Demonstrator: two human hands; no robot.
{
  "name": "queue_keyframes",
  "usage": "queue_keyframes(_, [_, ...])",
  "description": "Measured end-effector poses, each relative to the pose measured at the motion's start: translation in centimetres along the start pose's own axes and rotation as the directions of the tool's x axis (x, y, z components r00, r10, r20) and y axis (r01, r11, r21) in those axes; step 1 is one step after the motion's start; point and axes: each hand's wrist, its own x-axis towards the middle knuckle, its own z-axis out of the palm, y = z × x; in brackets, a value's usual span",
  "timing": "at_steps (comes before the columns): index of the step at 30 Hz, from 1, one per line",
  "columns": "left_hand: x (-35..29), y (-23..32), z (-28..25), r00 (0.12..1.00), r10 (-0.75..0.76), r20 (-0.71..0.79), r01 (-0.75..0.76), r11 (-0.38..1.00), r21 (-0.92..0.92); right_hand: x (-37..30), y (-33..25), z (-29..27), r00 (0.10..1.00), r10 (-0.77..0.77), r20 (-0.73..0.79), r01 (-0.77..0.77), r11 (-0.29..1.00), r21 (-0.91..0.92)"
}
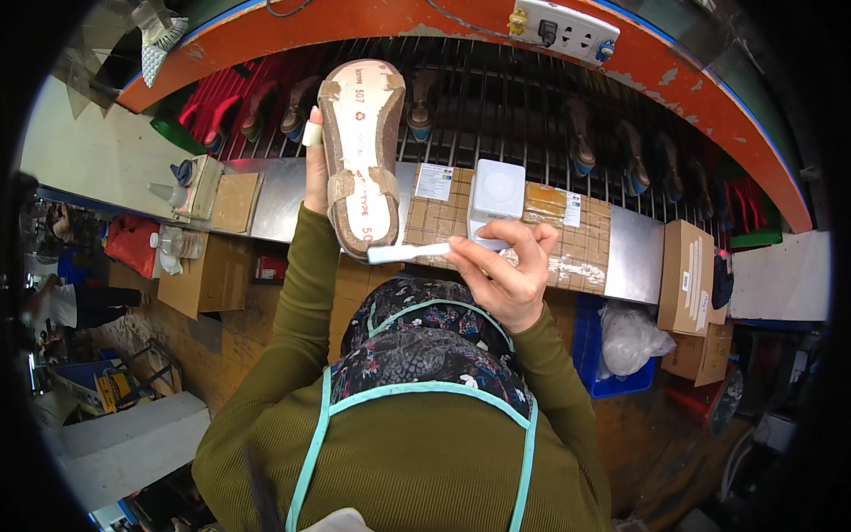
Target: The person holds a single shoe and repeatedly brushes its sole with a small brush, dipping the brush into a container of white liquid between strokes. The person rotates the shoe to access different areas of the sole and continues the brushing action throughout the clip.
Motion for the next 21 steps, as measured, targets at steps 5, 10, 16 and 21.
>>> queue_keyframes(5, [0.7,-0.9,0.1,0.997,-0.059,0.041,0.059,0.998,0.004,1.6,0.4,1.3,0.997,0.041,-0.062,-0.045,0.996,-0.071])
queue_keyframes(10, [1.0,-1.3,0.5,0.997,-0.07,0.025,0.071,0.997,-0.041,0.5,-0.7,0.8,0.99,-0.136,-0.037,0.133,0.989,-0.07])
queue_keyframes(16, [1.3,-2.1,-0.4,0.99,-0.124,0.067,0.126,0.992,-0.031,0.6,0.6,1.2,0.997,-0.013,-0.08,0.004,0.992,-0.122])
queue_keyframes(21, [1.6,-2.3,-1.2,0.986,-0.134,0.096,0.138,0.99,-0.036,-0.7,0.3,1.1,0.99,-0.143,0.009,0.143,0.986,-0.089])
